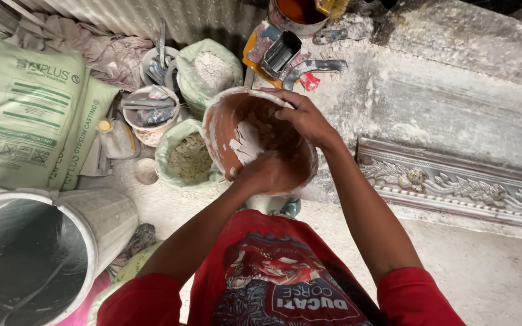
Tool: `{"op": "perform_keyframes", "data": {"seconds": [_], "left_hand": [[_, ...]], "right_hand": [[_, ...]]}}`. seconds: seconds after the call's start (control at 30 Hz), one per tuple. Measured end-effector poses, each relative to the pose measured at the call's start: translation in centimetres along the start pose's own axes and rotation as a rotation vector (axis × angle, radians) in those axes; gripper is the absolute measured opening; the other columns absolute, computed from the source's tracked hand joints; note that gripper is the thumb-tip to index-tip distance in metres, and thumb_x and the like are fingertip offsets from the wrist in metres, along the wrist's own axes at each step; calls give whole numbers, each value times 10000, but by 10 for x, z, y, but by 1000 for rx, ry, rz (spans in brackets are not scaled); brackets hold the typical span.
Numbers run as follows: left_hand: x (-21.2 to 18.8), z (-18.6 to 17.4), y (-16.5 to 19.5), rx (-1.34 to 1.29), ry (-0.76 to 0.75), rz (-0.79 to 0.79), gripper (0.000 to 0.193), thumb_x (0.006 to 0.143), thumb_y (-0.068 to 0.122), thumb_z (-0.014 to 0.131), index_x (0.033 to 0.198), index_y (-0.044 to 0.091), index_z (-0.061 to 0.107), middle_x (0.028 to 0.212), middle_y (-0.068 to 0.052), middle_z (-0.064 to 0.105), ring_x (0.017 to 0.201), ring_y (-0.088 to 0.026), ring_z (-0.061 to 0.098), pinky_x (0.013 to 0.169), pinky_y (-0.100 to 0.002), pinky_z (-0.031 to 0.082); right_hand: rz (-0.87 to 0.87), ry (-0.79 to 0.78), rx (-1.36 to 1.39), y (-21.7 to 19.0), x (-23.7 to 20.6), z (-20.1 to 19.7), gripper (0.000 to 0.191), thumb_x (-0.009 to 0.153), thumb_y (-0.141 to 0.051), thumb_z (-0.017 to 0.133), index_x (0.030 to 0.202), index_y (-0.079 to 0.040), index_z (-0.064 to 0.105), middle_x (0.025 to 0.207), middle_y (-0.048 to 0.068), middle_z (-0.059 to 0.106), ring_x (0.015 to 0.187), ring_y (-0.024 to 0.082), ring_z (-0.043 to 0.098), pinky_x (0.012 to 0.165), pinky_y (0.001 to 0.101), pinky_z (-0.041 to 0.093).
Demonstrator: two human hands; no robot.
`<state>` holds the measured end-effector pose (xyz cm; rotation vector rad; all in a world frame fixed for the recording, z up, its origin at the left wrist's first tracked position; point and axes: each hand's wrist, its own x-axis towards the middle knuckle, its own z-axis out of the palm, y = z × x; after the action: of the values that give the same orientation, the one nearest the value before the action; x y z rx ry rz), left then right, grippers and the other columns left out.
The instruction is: The person scrubs a long decorative molding with a brush, then mixes a white powder with water in a bucket using a trowel and brush. They carry the bucket to a tap, fill a pink cup with water, and pour it into the bucket.
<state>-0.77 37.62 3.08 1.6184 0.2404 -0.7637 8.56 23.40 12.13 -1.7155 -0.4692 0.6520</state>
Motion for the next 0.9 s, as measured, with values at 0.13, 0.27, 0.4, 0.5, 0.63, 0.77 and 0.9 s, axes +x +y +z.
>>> {"op": "perform_keyframes", "data": {"seconds": [0.13, 0.27, 0.4, 0.5, 0.63, 0.77, 0.9], "left_hand": [[-24, 14, 15, 181, -49, -70, 428, 1102, 353, 367, 1009, -38, 515, 729, -229, 636, 442, -222, 563, 470, -396, 531], [-42, 14, 22, 225, -24, -59, 364, 1076, 306, 406, 1090, -41, 517, 836, -237, 661, 535, -258, 603, 511, -424, 544], [-49, 5, 12, 205, 22, 11, 334, 1050, 259, 444, 1172, -43, 520, 943, -245, 686, 627, -293, 642, 552, -453, 558], [-52, -1, -6, 637, 155, 84, 320, 1009, 207, 495, 1189, -52, 548, 987, -238, 711, 716, -316, 681, 595, -466, 578], [-54, -12, -29, 1191, 310, 268, 256, 915, 123, 599, 1093, -56, 635, 939, -201, 742, 824, -336, 737, 667, -471, 607], [-53, -32, -36, 1100, 326, 371, 217, 916, 109, 602, 1086, -22, 631, 920, -199, 726, 799, -340, 736, 658, -480, 587], [-69, -35, -28, 1200, 437, 265, 246, 965, 76, 570, 1181, -39, 596, 959, -205, 716, 834, -324, 741, 622, -460, 595]], "right_hand": [[67, -4, 95, -3, -2, -1, 532, 860, -12, 562, 1377, -106, 642, 1441, 72, 610, 1274, 201, 588, 1116, 332, 456], [86, 3, 177, -5, -1, 0, 549, 857, -7, 557, 1389, -109, 643, 1419, 84, 637, 1282, 213, 607, 1128, 326, 457], [111, 36, 71, -6, 2, 5, 563, 861, -19, 584, 1407, -146, 638, 1400, 86, 634, 1262, 210, 576, 1089, 324, 441], [97, 47, -3, -9, 7, 7, 541, 877, -31, 594, 1402, -151, 642, 1416, 77, 630, 1311, 189, 554, 1137, 312, 383], [133, 54, 38, -11, 12, 7, 559, 863, -42, 590, 1402, -179, 645, 1372, 73, 650, 1245, 181, 580, 1119, 315, 411], [143, 103, -2, -8, 13, 11, 553, 860, -45, 609, 1393, -187, 650, 1315, 87, 667, 1209, 181, 588, 1093, 305, 423], [118, 69, 76, -1, 13, 14, 560, 861, -34, 590, 1396, -183, 658, 1307, 90, 678, 1204, 181, 595, 1087, 299, 439]]}}
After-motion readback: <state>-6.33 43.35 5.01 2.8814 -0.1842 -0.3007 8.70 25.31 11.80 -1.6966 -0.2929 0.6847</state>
